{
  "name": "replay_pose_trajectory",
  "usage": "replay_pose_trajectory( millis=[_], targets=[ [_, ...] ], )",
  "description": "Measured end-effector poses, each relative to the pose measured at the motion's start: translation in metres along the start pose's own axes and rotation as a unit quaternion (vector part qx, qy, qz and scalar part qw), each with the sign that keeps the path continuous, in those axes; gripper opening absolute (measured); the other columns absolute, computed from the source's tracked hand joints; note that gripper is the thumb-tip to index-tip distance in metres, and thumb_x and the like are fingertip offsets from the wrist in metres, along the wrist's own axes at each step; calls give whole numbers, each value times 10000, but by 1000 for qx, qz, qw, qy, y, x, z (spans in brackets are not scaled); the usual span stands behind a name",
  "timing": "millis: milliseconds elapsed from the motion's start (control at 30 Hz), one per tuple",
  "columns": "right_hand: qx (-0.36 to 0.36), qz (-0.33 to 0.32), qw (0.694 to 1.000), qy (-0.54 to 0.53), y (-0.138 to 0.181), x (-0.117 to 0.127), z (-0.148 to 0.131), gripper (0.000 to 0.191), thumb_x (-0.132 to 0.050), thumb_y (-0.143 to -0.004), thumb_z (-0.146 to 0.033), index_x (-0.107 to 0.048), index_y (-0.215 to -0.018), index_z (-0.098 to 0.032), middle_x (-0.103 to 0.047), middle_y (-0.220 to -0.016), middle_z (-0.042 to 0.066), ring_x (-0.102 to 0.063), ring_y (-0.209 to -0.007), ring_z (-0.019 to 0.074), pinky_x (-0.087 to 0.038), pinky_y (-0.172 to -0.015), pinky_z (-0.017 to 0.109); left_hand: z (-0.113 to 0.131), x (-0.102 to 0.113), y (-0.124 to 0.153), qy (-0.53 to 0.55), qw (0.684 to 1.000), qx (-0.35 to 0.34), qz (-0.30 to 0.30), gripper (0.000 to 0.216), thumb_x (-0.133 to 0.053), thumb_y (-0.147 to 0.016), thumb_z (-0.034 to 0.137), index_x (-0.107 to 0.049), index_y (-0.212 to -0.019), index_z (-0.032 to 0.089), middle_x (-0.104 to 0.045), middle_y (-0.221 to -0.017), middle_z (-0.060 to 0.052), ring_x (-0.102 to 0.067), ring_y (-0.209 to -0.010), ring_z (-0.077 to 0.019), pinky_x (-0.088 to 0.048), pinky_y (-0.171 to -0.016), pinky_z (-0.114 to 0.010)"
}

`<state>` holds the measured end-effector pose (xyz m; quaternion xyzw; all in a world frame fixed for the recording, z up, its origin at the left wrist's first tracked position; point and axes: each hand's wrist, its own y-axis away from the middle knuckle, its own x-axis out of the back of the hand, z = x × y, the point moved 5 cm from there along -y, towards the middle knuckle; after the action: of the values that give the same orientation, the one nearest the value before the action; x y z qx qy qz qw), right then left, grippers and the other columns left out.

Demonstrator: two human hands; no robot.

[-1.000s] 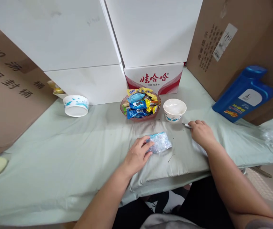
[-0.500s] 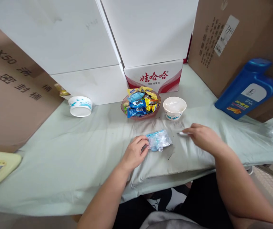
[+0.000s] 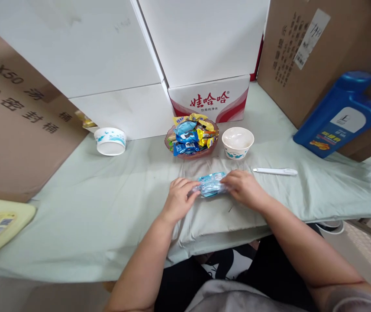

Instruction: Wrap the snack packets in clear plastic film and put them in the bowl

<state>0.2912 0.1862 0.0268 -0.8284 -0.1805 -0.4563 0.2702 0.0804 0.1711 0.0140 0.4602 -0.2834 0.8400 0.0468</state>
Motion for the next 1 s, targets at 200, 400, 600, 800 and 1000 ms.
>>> replay_pose_trajectory(
  millis=[200,400,600,800,1000],
  targets=[
    [-133,187,969,-89,9,32,37,192,-484,-913,-293,-655,-962,-220,-716,-949,60,-655,-865,213,-497,-806,333,-18,21,2,26,990,63,126,110,-561,-878,251,-659,-851,209,-671,-916,-49,-620,-914,-213,-495,-856,-373],
    [-158,242,948,-130,14,28,33,204,-438,-950,-363,-586,-959,-223,-713,-973,73,-653,-865,205,-486,-810,329,-3,32,3,95,975,49,196,83,-530,-900,278,-579,-874,217,-677,-1047,-66,-623,-1076,-225,-482,-966,-421],
    [-17,123,941,-316,17,44,14,282,-446,-958,-474,-556,-914,-219,-702,-972,86,-654,-979,220,-493,-873,364,7,29,13,189,973,-43,124,178,-474,-893,393,-514,-830,231,-658,-664,-7,-694,-848,-234,-466,-979,-500],
    [27,-329,916,-229,33,34,-20,354,-383,-1002,-399,-655,-913,-191,-718,-817,37,-660,-674,143,-457,-620,237,21,11,9,100,990,-91,-29,170,-523,-889,283,-636,-779,219,-636,-611,-6,-622,-608,-158,-513,-658,-312],
    [-126,-157,973,114,19,17,11,253,-494,-948,-306,-662,-1089,-180,-731,-847,86,-684,-773,237,-460,-670,298,25,5,2,-77,994,-80,-7,276,-662,-830,296,-657,-1095,222,-659,-1204,-114,-582,-1193,-310,-441,-1022,-510]
  ],
)
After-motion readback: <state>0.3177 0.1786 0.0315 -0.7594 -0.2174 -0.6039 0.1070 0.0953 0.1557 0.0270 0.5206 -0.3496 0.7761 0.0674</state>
